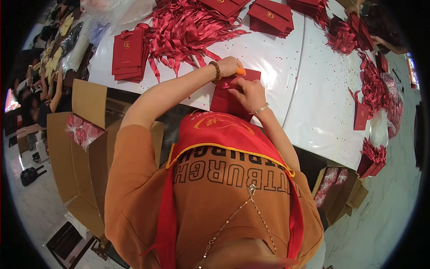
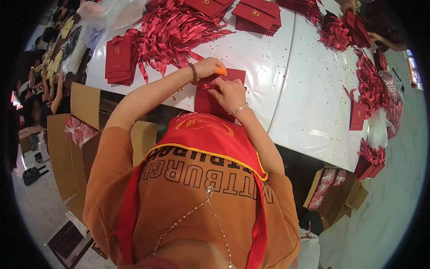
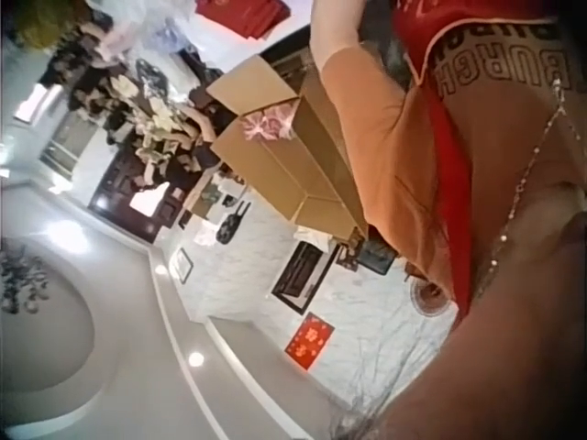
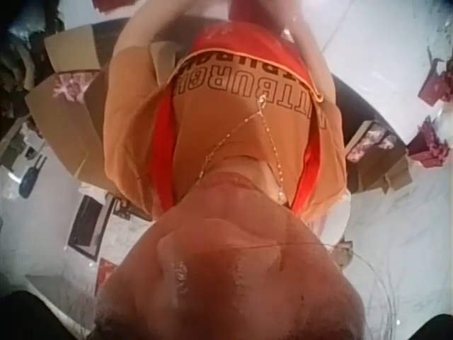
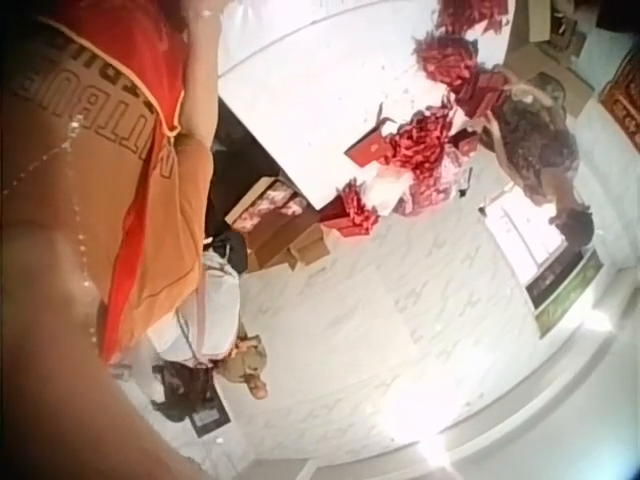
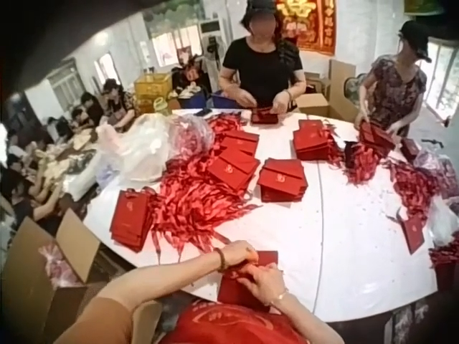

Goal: The recorder is assembling and packaging red gift envelopes or pouches, involving tying ribbons and stacking them.

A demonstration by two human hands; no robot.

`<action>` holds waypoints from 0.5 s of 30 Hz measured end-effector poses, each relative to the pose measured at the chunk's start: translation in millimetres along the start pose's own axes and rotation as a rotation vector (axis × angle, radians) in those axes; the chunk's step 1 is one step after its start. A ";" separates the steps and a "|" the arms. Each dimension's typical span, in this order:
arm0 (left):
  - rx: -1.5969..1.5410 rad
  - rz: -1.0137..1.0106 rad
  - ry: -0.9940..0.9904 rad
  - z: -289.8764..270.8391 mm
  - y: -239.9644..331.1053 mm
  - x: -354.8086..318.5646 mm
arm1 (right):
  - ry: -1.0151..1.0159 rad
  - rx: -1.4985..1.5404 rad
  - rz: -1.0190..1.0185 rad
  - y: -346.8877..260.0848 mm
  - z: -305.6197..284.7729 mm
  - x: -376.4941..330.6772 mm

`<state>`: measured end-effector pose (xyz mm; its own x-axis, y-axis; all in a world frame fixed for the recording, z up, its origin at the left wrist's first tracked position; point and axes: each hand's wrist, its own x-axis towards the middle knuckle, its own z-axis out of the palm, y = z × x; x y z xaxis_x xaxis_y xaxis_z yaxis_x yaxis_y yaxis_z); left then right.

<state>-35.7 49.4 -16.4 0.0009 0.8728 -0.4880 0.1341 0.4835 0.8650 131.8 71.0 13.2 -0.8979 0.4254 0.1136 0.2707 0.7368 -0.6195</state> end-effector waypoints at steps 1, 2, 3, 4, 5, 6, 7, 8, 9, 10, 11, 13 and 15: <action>0.284 0.101 0.094 -2.7 -1.0 2.7 | -0.004 -0.003 -0.004 1.9 0.3 0.3; 0.279 0.102 0.099 -5.7 -1.9 5.2 | 0.004 0.006 0.033 4.9 1.9 0.5; 0.262 0.234 0.272 -7.9 -1.5 5.8 | 0.017 0.018 0.080 6.5 4.3 -0.6; 0.242 0.365 0.445 -8.9 -2.4 4.7 | 0.016 0.019 0.085 7.6 5.5 0.1; 0.095 0.297 0.382 -12.4 -5.3 0.2 | -0.016 0.052 0.126 9.0 6.9 1.4; 0.096 0.297 0.376 -15.0 -10.6 -6.3 | -0.044 0.084 0.167 10.9 6.5 2.6; 0.186 0.281 0.403 -16.8 -18.7 -15.9 | -0.043 0.082 0.170 10.9 6.2 2.3; 0.276 0.264 0.430 -18.6 -27.0 -26.5 | 0.008 0.113 0.155 9.4 6.0 2.5; 0.276 0.264 0.420 -19.7 -22.3 -42.4 | 0.063 0.145 0.146 9.6 4.5 1.2; 0.400 0.183 0.295 -22.3 -8.8 -62.8 | 0.068 0.146 0.160 11.2 1.7 0.4; 0.521 0.102 0.173 -27.3 -4.2 -79.6 | 0.032 0.152 0.203 12.3 -1.5 1.4; 0.894 0.291 0.105 -43.7 -13.9 -103.6 | 0.007 0.084 0.235 19.4 -0.3 5.0; 0.904 0.180 0.106 -58.8 -15.7 -126.5 | 0.003 0.119 0.271 29.9 4.6 4.6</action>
<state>-96.2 -64.7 38.6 0.0123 0.9527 -0.3037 0.8626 0.1435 0.4851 134.2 92.6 -8.3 -0.7972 0.6001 -0.0661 0.4577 0.5294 -0.7143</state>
